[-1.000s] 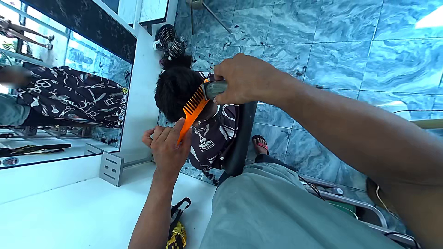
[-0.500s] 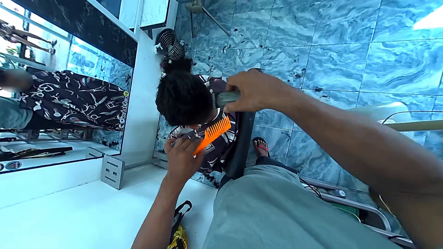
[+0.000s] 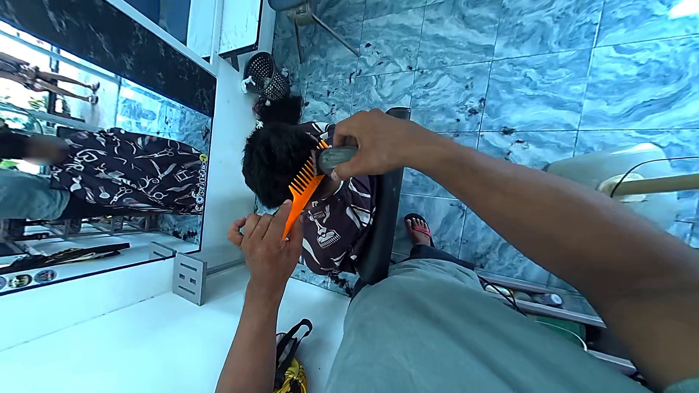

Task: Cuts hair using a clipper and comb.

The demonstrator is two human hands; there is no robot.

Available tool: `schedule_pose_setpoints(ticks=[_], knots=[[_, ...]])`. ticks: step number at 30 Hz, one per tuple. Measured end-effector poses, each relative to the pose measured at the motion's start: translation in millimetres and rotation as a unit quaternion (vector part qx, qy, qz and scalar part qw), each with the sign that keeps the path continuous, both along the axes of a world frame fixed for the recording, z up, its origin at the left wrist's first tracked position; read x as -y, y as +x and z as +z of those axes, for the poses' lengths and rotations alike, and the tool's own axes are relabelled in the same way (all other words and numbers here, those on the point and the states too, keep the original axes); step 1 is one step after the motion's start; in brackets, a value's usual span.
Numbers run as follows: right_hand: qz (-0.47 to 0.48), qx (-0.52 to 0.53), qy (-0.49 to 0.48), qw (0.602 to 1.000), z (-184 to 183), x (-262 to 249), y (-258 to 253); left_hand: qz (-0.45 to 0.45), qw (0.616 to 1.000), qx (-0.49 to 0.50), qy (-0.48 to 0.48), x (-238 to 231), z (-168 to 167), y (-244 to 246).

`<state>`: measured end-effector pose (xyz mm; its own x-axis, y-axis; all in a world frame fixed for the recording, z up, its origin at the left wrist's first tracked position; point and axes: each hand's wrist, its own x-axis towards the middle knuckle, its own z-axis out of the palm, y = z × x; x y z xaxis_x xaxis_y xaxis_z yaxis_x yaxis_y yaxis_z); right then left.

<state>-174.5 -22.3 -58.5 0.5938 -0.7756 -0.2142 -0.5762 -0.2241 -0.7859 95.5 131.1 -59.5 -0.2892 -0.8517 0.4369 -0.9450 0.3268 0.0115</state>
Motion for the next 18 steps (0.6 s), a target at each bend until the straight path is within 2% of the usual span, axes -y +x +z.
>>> schedule_pose_setpoints(ticks=[2, 4, 6, 9, 11, 18], knots=[[0.014, 0.008, -0.005, 1.0, -1.4, -2.6, 0.3, -0.035, 0.998, 0.025, 0.051, -5.1, -2.3, 1.8], [0.011, -0.023, -0.008, 1.0, -11.5, -3.6, -7.1, -0.063, 0.987, 0.052, 0.141, -13.3, -10.5, 3.9], [0.0, -0.047, 0.004, 0.999, -27.5, 0.2, -17.5, -0.044, 0.984, 0.044, 0.167, -16.7, -18.4, 1.9], [-0.011, -0.041, 0.028, 0.999, -45.0, 10.3, -27.3, 0.049, 0.989, -0.017, 0.136, -7.3, -9.6, -11.6], [-0.004, -0.024, 0.036, 0.999, -43.2, 19.9, -27.5, 0.099, 0.987, -0.053, 0.113, 2.6, 1.6, -20.5], [0.059, -0.001, -0.003, 0.998, -16.0, 56.0, -14.6, 0.094, 0.994, -0.038, 0.044, 15.5, 11.3, -29.3]])
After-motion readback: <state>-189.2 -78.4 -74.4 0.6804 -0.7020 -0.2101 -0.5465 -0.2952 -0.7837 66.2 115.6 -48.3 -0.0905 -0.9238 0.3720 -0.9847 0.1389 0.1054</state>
